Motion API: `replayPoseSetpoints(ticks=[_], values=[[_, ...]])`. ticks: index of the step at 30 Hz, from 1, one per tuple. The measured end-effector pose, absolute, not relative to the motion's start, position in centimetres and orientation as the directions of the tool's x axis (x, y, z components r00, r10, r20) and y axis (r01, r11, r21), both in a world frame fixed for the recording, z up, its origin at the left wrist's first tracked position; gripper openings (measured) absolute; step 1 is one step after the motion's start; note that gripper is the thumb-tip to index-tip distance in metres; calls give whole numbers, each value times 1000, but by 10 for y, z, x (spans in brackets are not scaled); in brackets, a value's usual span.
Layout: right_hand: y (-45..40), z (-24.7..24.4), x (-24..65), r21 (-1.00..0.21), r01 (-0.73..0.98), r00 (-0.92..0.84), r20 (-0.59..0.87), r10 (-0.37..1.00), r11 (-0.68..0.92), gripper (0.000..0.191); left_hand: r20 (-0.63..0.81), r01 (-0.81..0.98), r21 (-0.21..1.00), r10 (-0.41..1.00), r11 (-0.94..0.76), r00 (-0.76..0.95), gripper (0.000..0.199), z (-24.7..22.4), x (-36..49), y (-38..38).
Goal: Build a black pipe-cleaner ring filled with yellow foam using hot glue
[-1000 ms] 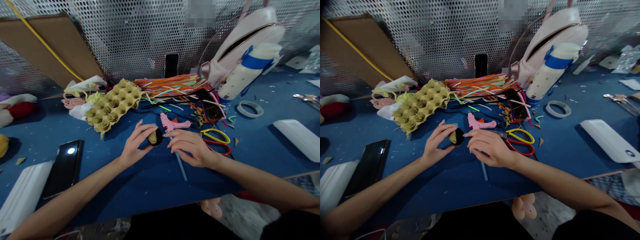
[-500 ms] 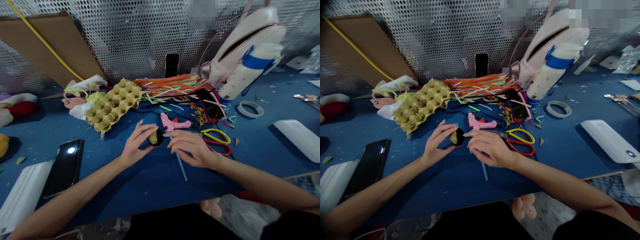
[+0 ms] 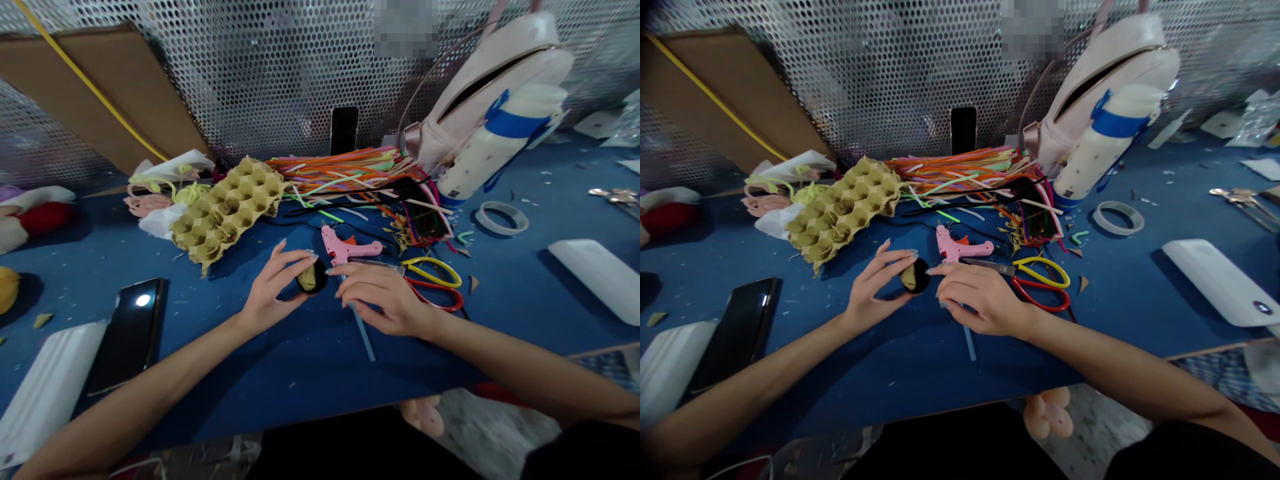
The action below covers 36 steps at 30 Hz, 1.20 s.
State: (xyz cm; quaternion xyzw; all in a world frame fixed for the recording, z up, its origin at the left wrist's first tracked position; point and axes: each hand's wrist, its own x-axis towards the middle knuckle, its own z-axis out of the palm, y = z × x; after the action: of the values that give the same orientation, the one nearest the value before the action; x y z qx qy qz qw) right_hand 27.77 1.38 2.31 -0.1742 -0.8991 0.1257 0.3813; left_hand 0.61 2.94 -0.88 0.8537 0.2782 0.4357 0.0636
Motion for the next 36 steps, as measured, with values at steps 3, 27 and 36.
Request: replayPoseSetpoints(ticks=[3, 27, 36], values=[[14, 24, 278, -367, 217, -650, 638, 414, 905, 13, 713, 422, 344, 526, -838, 463, 65, -9, 6, 29], [13, 25, 278, -392, 205, -644, 636, 425, 897, 13, 719, 423, 341, 523, -839, 458, 63, -10, 7, 29], [12, 28, 279, -476, 179, -563, 668, 486, 861, 18, 687, 443, 441, 611, -781, 393, 64, -6, 7, 32]])
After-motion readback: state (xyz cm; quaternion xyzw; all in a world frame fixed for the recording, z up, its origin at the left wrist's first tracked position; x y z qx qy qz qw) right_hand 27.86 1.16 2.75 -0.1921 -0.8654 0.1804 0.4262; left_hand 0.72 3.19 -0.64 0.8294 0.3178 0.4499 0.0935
